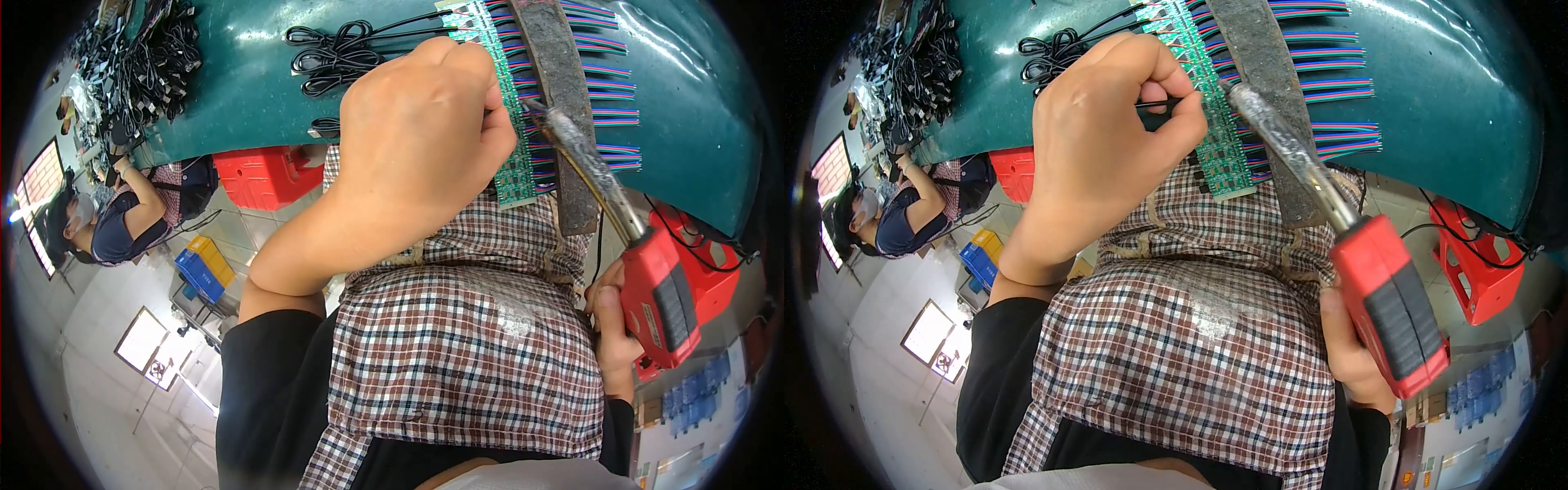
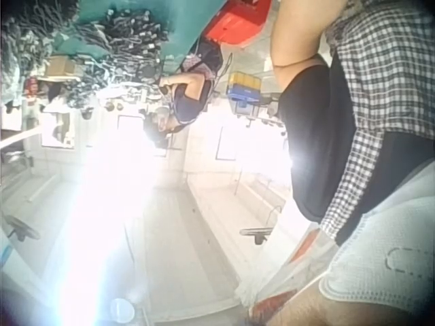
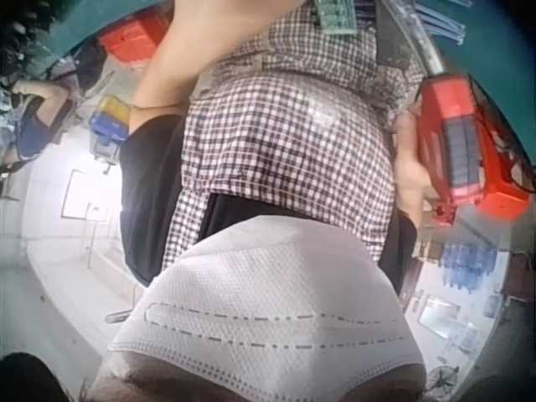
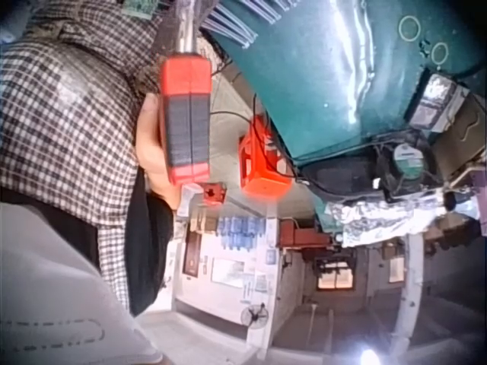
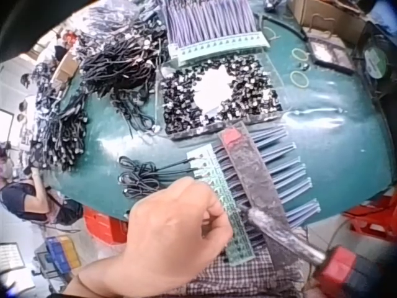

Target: The person solders cables to a circuit board strip using a soldering gun, then places electronic components from a tray onto another circuit board strip and solders them with the soldering gun.

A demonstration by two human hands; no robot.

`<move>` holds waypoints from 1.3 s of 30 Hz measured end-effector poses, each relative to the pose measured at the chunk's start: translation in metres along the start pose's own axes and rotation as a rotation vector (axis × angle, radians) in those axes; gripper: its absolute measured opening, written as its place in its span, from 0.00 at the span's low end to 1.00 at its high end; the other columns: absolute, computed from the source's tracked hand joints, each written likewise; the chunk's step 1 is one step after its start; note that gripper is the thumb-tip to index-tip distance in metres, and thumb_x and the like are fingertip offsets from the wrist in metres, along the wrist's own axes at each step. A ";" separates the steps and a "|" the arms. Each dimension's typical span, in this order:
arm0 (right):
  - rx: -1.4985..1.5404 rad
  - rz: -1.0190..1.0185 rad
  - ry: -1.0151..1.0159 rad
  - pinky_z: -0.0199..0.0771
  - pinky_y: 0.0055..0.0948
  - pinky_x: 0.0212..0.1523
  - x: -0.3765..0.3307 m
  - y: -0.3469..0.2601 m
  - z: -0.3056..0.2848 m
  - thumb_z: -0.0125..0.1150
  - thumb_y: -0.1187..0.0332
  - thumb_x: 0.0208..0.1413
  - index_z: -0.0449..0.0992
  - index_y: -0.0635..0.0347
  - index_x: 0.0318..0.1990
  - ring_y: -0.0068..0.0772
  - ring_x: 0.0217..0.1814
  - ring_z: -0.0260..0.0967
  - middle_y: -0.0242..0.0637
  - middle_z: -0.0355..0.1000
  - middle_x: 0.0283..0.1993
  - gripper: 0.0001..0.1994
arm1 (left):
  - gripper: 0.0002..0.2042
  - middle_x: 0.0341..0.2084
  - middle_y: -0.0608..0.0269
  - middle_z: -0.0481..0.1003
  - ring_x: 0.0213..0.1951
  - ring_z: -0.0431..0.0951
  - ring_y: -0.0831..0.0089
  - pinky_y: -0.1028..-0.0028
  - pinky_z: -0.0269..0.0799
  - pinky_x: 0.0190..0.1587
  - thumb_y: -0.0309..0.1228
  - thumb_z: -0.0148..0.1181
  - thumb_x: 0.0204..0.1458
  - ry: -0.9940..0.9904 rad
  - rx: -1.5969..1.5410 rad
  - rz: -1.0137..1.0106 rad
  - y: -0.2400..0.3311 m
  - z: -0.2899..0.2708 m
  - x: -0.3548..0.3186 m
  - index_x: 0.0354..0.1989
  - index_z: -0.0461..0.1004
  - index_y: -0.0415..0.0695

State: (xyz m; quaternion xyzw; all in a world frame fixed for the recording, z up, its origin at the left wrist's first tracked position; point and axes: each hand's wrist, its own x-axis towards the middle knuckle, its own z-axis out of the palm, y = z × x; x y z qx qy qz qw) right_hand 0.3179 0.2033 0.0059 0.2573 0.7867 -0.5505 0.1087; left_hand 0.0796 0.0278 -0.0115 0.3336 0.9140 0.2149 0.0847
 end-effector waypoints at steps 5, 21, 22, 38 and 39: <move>0.154 -0.025 0.099 0.60 0.26 0.26 0.004 -0.001 0.005 0.55 0.75 0.58 0.64 0.60 0.40 0.24 0.22 0.55 0.35 0.59 0.31 0.07 | 0.06 0.24 0.67 0.76 0.28 0.79 0.72 0.73 0.73 0.31 0.25 0.68 0.41 0.008 0.006 0.000 -0.001 0.001 0.001 0.25 0.75 0.44; 0.490 -0.058 0.283 0.63 0.26 0.25 0.018 -0.009 0.005 0.57 0.73 0.59 0.65 0.62 0.43 0.19 0.19 0.53 0.34 0.60 0.30 0.08 | 0.03 0.27 0.62 0.75 0.31 0.76 0.67 0.69 0.71 0.32 0.28 0.68 0.46 0.447 0.227 0.214 -0.062 -0.033 0.029 0.28 0.79 0.45; 0.491 -0.065 0.285 0.63 0.26 0.25 0.017 -0.012 0.004 0.57 0.73 0.59 0.65 0.62 0.43 0.19 0.19 0.53 0.34 0.60 0.30 0.08 | 0.04 0.27 0.61 0.74 0.31 0.75 0.66 0.68 0.71 0.31 0.27 0.68 0.45 0.572 0.294 0.244 -0.077 -0.042 0.035 0.28 0.79 0.46; 0.469 -0.194 0.322 0.54 0.21 0.21 0.031 -0.024 0.019 0.52 0.75 0.62 0.66 0.65 0.39 0.15 0.16 0.46 0.30 0.57 0.25 0.03 | 0.08 0.31 0.66 0.79 0.30 0.75 0.82 0.82 0.71 0.35 0.31 0.60 0.63 1.145 -0.525 0.095 -0.118 -0.089 0.065 0.44 0.79 0.39; 0.467 -0.202 0.303 0.54 0.22 0.21 0.031 -0.026 0.018 0.51 0.75 0.62 0.66 0.65 0.38 0.15 0.16 0.46 0.30 0.57 0.24 0.03 | 0.08 0.31 0.66 0.79 0.29 0.74 0.83 0.82 0.69 0.33 0.31 0.60 0.63 1.102 -0.468 0.144 -0.114 -0.096 0.063 0.44 0.78 0.39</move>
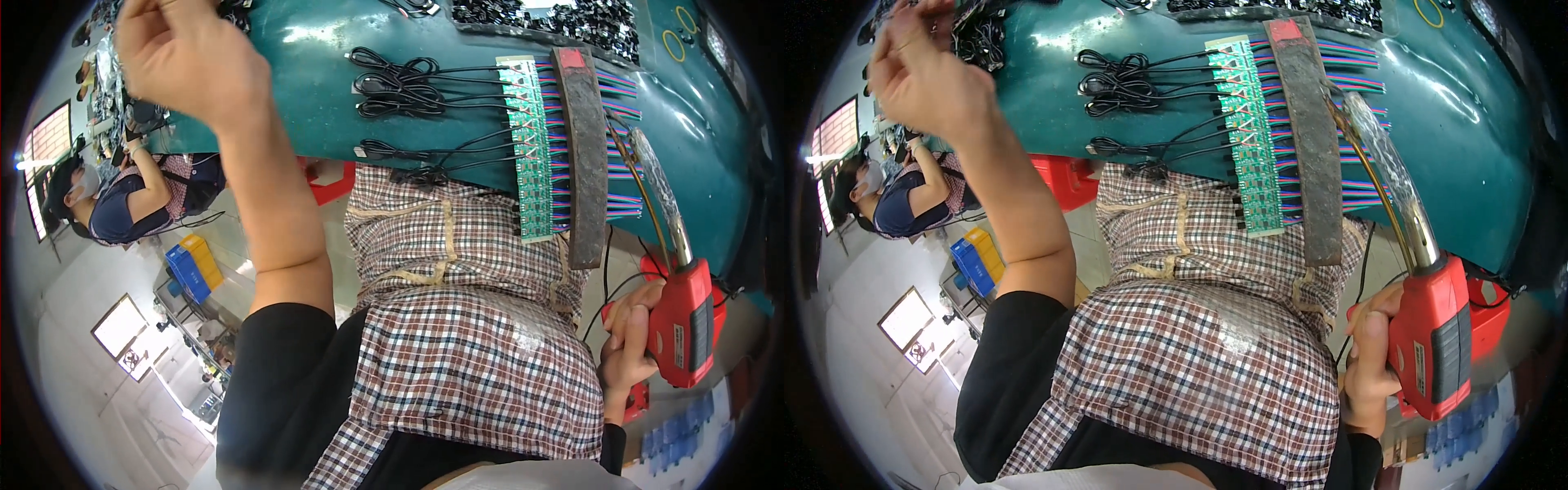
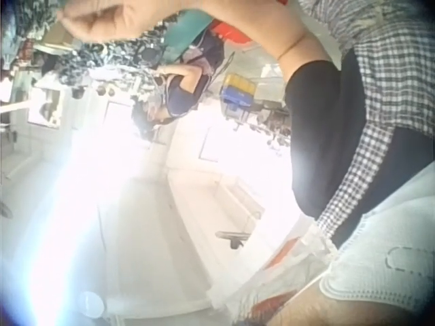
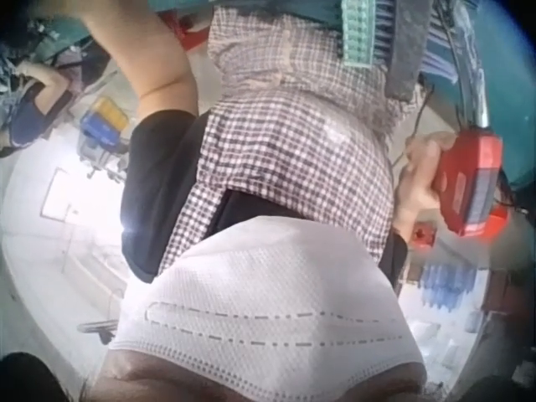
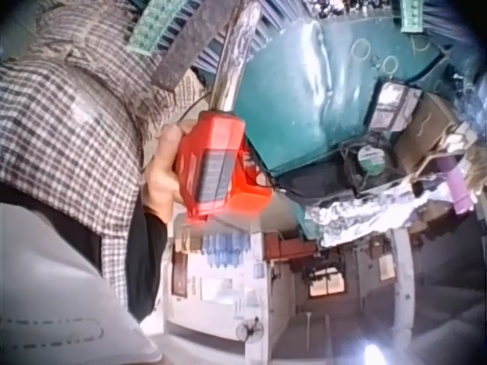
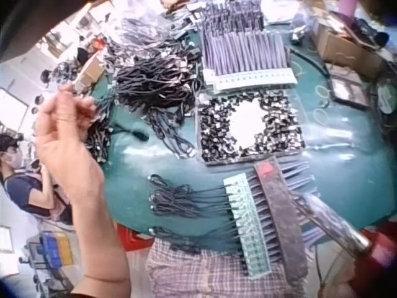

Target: The person solders cables to a circuit board strip using a soldering gun, then places electronic components from a tray onto another circuit board strip and solders them with the soldering gun.

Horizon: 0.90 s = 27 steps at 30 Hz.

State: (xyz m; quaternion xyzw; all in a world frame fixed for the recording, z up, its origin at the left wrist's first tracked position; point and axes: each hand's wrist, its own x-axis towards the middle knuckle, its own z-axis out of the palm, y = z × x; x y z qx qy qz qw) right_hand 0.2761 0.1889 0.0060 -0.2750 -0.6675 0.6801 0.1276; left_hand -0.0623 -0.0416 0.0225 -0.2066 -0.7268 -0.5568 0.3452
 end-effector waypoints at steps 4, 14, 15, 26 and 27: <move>0.011 0.021 0.019 0.55 0.22 0.21 0.007 -0.002 0.006 0.51 0.76 0.62 0.65 0.64 0.39 0.16 0.16 0.47 0.30 0.57 0.25 0.03 | 0.05 0.30 0.64 0.78 0.28 0.73 0.77 0.76 0.68 0.32 0.26 0.59 0.59 -0.355 0.322 -0.211 0.080 0.016 -0.021 0.39 0.78 0.39; -0.078 0.166 0.024 0.75 0.28 0.45 0.030 -0.023 0.037 0.60 0.86 0.54 0.66 0.65 0.56 0.28 0.39 0.72 0.35 0.67 0.42 0.21 | 0.03 0.25 0.74 0.71 0.24 0.64 0.90 0.86 0.57 0.25 0.21 0.68 0.50 -1.144 -0.164 -0.630 0.106 0.024 -0.110 0.30 0.80 0.40; -0.094 0.114 0.011 0.75 0.29 0.49 0.032 -0.020 0.039 0.61 0.87 0.53 0.65 0.66 0.56 0.31 0.42 0.74 0.35 0.67 0.43 0.23 | 0.03 0.25 0.74 0.71 0.24 0.64 0.90 0.86 0.57 0.25 0.21 0.68 0.50 -1.147 -0.171 -0.627 0.107 0.025 -0.112 0.30 0.80 0.40; -0.198 -0.068 -0.269 0.76 0.30 0.52 0.049 -0.012 0.040 0.61 0.88 0.53 0.63 0.67 0.59 0.31 0.49 0.76 0.36 0.71 0.43 0.26 | 0.06 0.22 0.72 0.70 0.21 0.59 0.86 0.80 0.53 0.22 0.19 0.67 0.44 -1.194 -0.171 -0.533 0.115 0.027 -0.123 0.28 0.76 0.39; -0.237 -0.147 -0.288 0.76 0.29 0.52 0.049 -0.009 0.039 0.60 0.88 0.54 0.63 0.67 0.59 0.30 0.49 0.76 0.37 0.71 0.43 0.25 | 0.06 0.22 0.72 0.70 0.21 0.59 0.86 0.80 0.53 0.22 0.19 0.67 0.44 -1.193 -0.171 -0.535 0.114 0.027 -0.124 0.28 0.76 0.39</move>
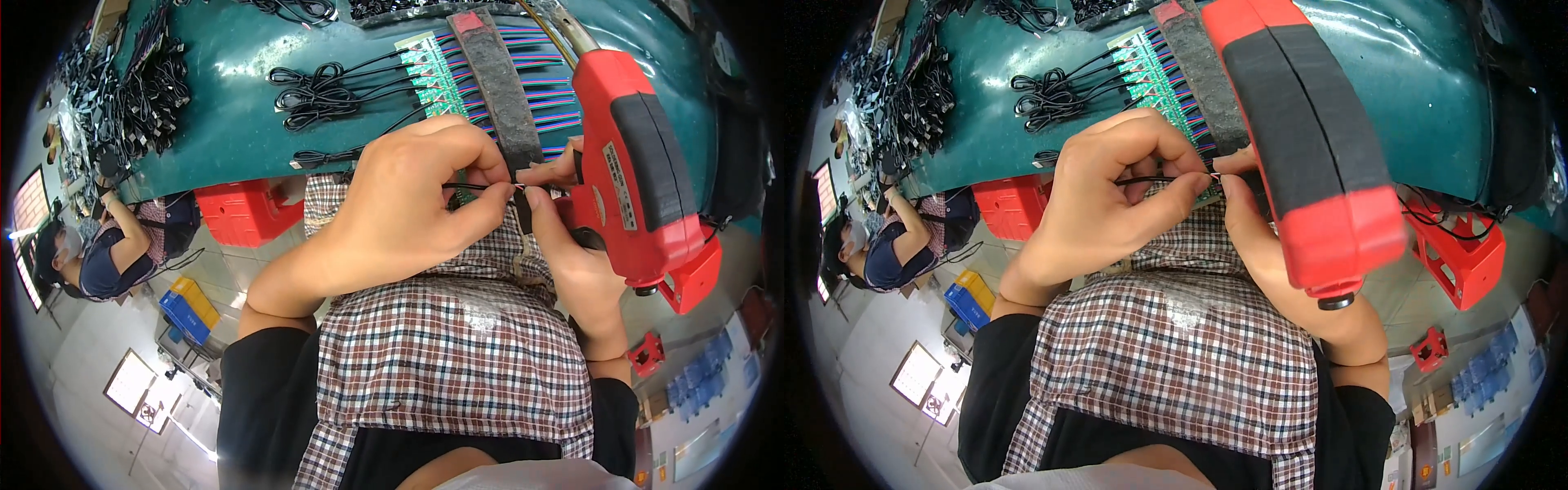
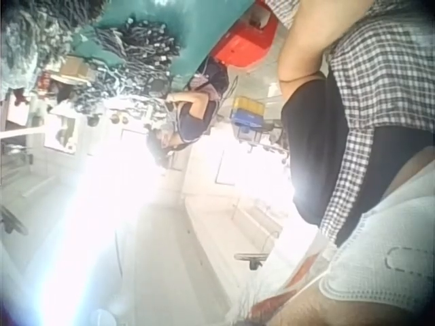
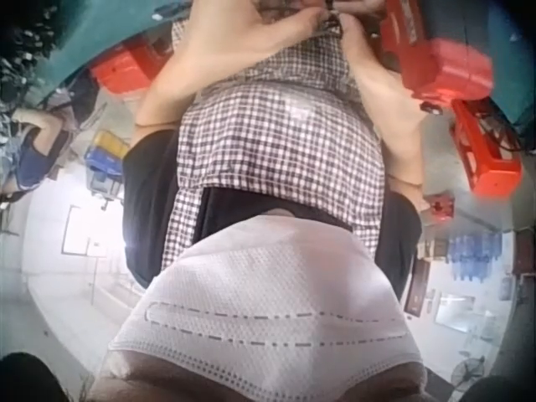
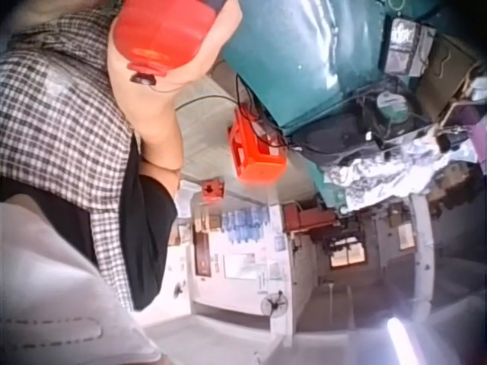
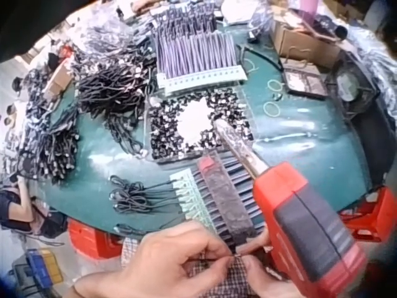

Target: The person solders cables to a circuit board strip using a soldering gun, then places electronic components from a tray onto another circuit board strip and solders them with the soldering gun.

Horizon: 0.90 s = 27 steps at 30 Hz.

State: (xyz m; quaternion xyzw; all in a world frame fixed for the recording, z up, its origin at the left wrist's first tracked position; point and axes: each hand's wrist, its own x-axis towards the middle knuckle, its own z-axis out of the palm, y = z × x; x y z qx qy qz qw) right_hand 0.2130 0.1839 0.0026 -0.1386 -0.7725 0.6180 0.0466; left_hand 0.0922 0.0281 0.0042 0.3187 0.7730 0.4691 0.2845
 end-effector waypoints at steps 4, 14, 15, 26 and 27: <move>-0.134 -0.037 -0.011 0.75 0.27 0.50 -0.001 0.001 -0.001 0.60 0.87 0.55 0.62 0.67 0.60 0.28 0.46 0.76 0.37 0.72 0.44 0.25 | 0.06 0.22 0.71 0.71 0.20 0.60 0.84 0.79 0.53 0.21 0.19 0.67 0.44 -0.024 -0.007 0.010 -0.001 -0.001 0.001 0.28 0.75 0.39; -0.133 -0.073 -0.101 0.76 0.26 0.45 -0.001 0.004 -0.009 0.58 0.90 0.49 0.62 0.66 0.59 0.30 0.44 0.76 0.37 0.65 0.45 0.28 | 0.04 0.23 0.70 0.73 0.22 0.64 0.85 0.81 0.56 0.23 0.21 0.68 0.47 -0.176 -0.065 0.028 -0.001 -0.013 0.002 0.28 0.77 0.39; -0.128 -0.005 -0.091 0.76 0.27 0.45 -0.002 0.004 -0.009 0.58 0.91 0.48 0.62 0.66 0.58 0.31 0.43 0.76 0.37 0.63 0.46 0.29 | 0.04 0.23 0.70 0.73 0.22 0.64 0.85 0.81 0.56 0.23 0.21 0.68 0.47 -0.176 -0.066 0.028 -0.001 -0.013 0.003 0.28 0.77 0.39; -0.128 -0.103 -0.068 0.76 0.39 0.57 0.005 0.003 -0.011 0.61 0.90 0.46 0.60 0.67 0.59 0.32 0.47 0.77 0.38 0.66 0.46 0.31 | 0.03 0.26 0.68 0.76 0.30 0.74 0.85 0.81 0.71 0.32 0.20 0.64 0.50 -0.210 -0.296 -0.241 -0.001 -0.010 0.006 0.30 0.76 0.35; -0.250 -0.159 -0.080 0.77 0.38 0.57 0.006 0.005 -0.010 0.61 0.89 0.47 0.60 0.67 0.60 0.31 0.47 0.76 0.37 0.68 0.44 0.31 | 0.03 0.26 0.68 0.76 0.30 0.74 0.85 0.81 0.71 0.32 0.20 0.64 0.50 -0.211 -0.296 -0.241 0.000 -0.011 0.007 0.30 0.76 0.35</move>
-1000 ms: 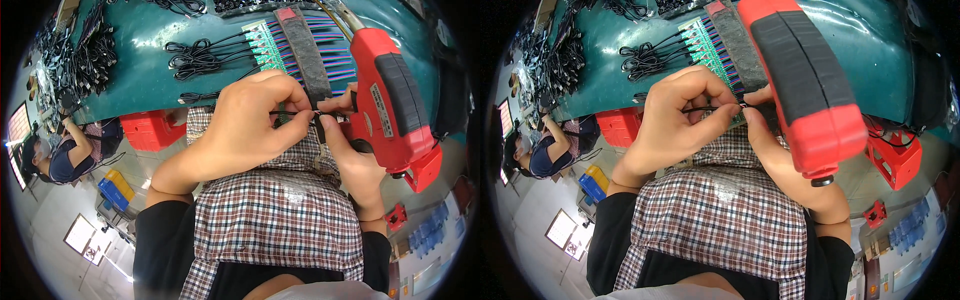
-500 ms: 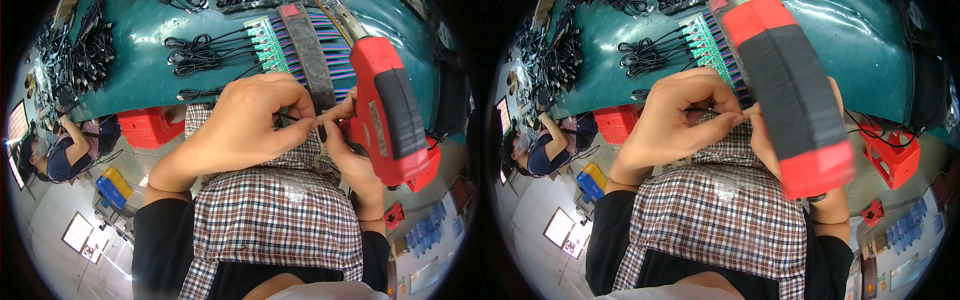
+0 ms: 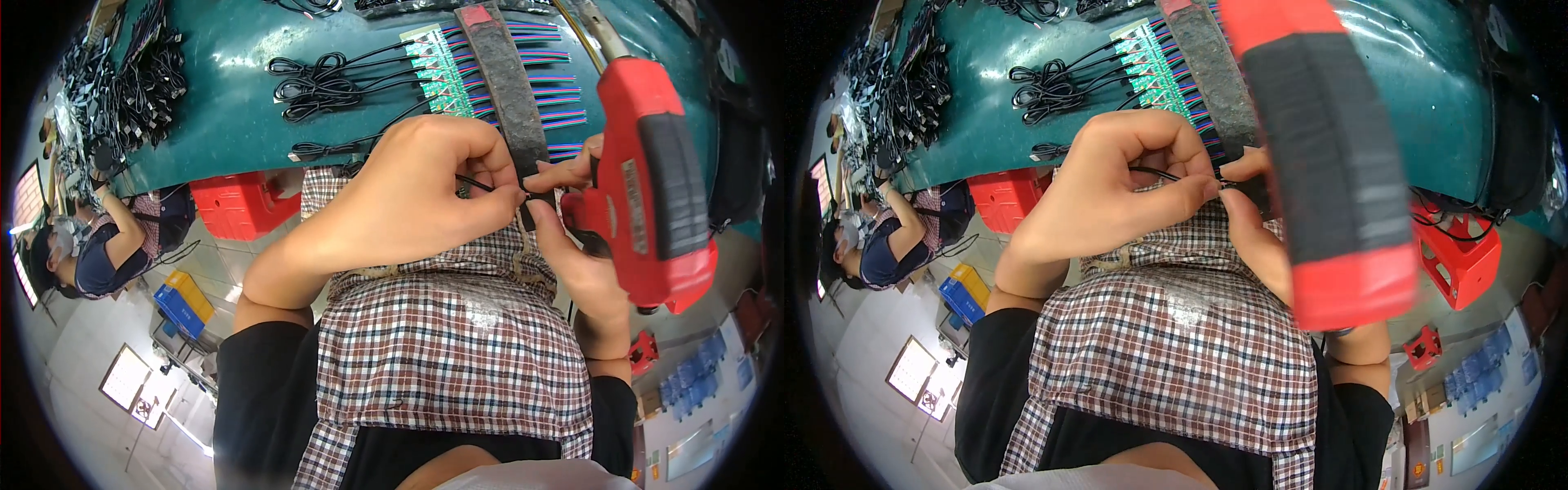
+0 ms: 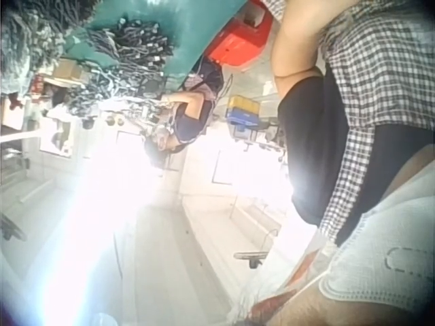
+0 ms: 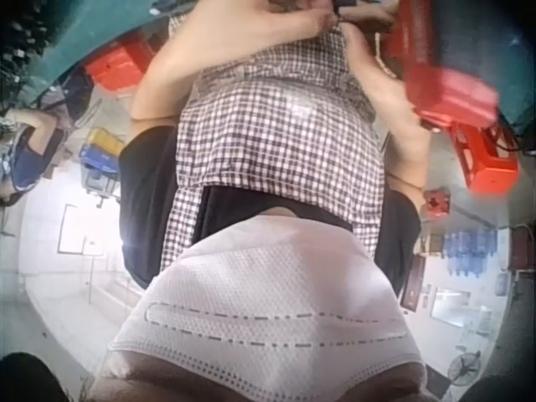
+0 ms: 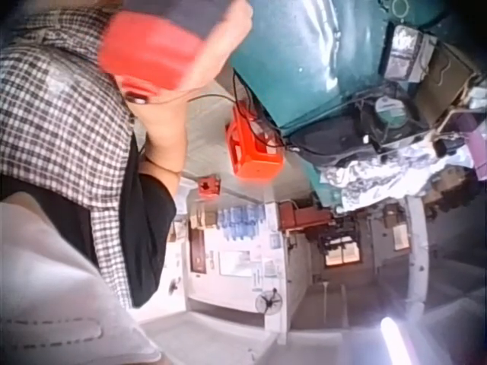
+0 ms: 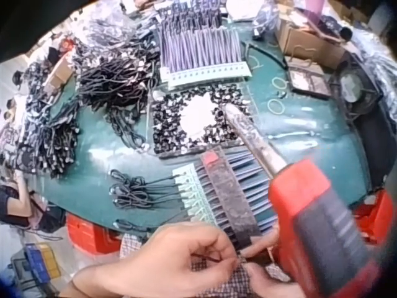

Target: The person solders cables to a circuit board strip using a soldering gun, then places electronic components from a tray onto another circuit board strip and solders them with the soldering gun.

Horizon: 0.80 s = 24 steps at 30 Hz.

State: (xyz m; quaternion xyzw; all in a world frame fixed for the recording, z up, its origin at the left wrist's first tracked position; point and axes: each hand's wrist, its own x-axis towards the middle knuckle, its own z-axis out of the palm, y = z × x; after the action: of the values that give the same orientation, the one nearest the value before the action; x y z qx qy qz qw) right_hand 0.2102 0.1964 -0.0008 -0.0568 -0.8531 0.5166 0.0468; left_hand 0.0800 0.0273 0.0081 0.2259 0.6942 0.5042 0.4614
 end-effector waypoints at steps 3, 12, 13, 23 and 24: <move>-0.164 -0.018 -0.009 0.77 0.36 0.55 -0.003 0.003 0.002 0.61 0.88 0.48 0.60 0.67 0.60 0.29 0.45 0.76 0.36 0.69 0.43 0.30 | 0.03 0.26 0.67 0.76 0.30 0.74 0.84 0.81 0.72 0.32 0.20 0.64 0.49 -0.018 0.028 -0.052 0.003 0.000 0.000 0.29 0.76 0.35; 0.700 0.323 0.141 0.77 0.35 0.48 0.001 -0.009 0.005 0.58 0.91 0.44 0.60 0.65 0.58 0.29 0.39 0.74 0.39 0.61 0.47 0.31 | 0.05 0.24 0.66 0.74 0.24 0.71 0.80 0.80 0.62 0.23 0.21 0.69 0.44 0.060 0.240 0.310 0.002 0.001 -0.008 0.28 0.79 0.39; 0.710 0.350 0.189 0.77 0.35 0.49 0.001 -0.013 0.006 0.58 0.91 0.45 0.60 0.65 0.58 0.29 0.39 0.74 0.39 0.61 0.47 0.30 | 0.04 0.24 0.66 0.74 0.23 0.71 0.81 0.80 0.61 0.23 0.21 0.69 0.44 0.079 0.247 0.322 0.003 0.001 -0.008 0.28 0.79 0.40; 0.531 0.368 0.388 0.74 0.35 0.45 -0.044 -0.012 -0.010 0.59 0.73 0.59 0.63 0.63 0.59 0.24 0.32 0.66 0.37 0.65 0.42 0.22 | 0.05 0.22 0.63 0.76 0.26 0.81 0.71 0.71 0.74 0.28 0.26 0.67 0.46 0.433 0.601 0.124 -0.013 -0.008 -0.007 0.24 0.76 0.42; 0.454 0.377 0.334 0.74 0.32 0.40 -0.054 -0.009 -0.012 0.60 0.70 0.60 0.63 0.63 0.60 0.22 0.28 0.64 0.36 0.65 0.39 0.22 | 0.05 0.22 0.63 0.76 0.26 0.81 0.70 0.71 0.74 0.28 0.26 0.67 0.46 0.448 0.585 0.116 -0.016 -0.006 -0.006 0.23 0.76 0.42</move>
State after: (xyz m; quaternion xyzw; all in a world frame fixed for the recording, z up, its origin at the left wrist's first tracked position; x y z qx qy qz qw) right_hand 0.2647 0.1951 0.0120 -0.2855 -0.6715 0.6763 0.1012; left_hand 0.0803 0.0137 -0.0037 0.2712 0.8786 0.3469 0.1849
